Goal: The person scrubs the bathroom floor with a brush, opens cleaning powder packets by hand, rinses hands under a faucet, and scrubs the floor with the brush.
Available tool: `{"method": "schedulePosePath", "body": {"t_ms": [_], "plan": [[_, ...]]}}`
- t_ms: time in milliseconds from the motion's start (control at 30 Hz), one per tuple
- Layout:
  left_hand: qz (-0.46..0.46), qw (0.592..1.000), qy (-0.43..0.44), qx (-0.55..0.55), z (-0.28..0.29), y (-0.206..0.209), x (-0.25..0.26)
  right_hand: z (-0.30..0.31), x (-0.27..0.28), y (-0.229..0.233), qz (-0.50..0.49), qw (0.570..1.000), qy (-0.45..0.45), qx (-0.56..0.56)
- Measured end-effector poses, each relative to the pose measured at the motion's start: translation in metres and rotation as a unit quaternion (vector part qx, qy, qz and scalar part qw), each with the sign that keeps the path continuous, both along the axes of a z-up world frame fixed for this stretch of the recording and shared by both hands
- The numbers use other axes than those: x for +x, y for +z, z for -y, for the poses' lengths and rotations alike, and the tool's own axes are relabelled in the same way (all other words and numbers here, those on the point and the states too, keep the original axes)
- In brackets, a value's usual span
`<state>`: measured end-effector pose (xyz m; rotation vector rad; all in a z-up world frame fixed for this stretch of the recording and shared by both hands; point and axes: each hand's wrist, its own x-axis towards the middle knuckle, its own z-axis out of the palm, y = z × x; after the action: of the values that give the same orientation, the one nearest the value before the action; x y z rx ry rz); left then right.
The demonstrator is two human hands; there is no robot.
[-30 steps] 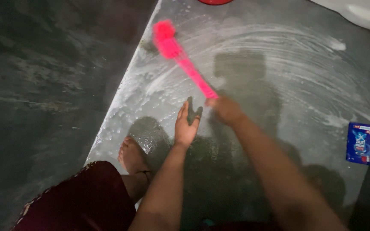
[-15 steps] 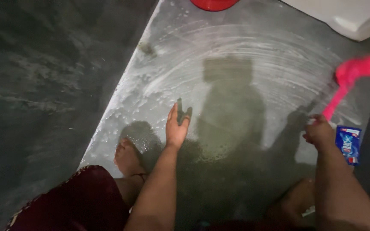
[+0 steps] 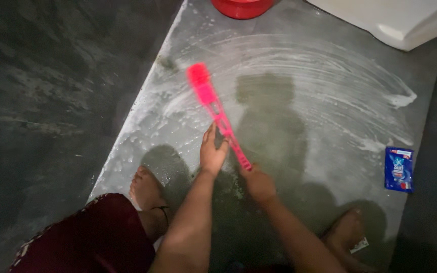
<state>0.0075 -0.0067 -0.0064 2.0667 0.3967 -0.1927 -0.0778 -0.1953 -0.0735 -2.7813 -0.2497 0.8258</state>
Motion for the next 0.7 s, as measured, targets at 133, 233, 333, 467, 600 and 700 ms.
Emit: {"method": "schedulePosePath", "body": {"t_ms": [133, 233, 333, 467, 600, 700], "plan": [[0.031, 1.0, 0.005, -0.003, -0.003, -0.004, 0.0, 0.043, 0.016, 0.005, 0.058, 0.996, 0.013, -0.061], [0.05, 0.999, 0.016, -0.006, -0.005, -0.012, -0.003, 0.127, 0.023, -0.02, 0.092, 0.972, -0.207, 0.067], [0.043, 0.999, 0.028, -0.01, -0.009, -0.012, -0.001, 0.22, 0.034, -0.029, 0.171, 0.948, -0.267, -0.012], [0.031, 0.999, 0.02, -0.006, -0.009, -0.021, 0.0, 0.3, 0.062, -0.015, 0.152, 0.931, -0.329, -0.046], [0.086, 0.996, 0.028, -0.009, -0.008, -0.033, 0.0, 0.274, 0.059, -0.033, 0.269, 0.935, -0.229, -0.017], [0.07, 0.997, 0.011, -0.035, -0.001, -0.028, 0.003, 0.17, 0.035, -0.075, 0.455, 0.87, 0.091, -0.166]]}}
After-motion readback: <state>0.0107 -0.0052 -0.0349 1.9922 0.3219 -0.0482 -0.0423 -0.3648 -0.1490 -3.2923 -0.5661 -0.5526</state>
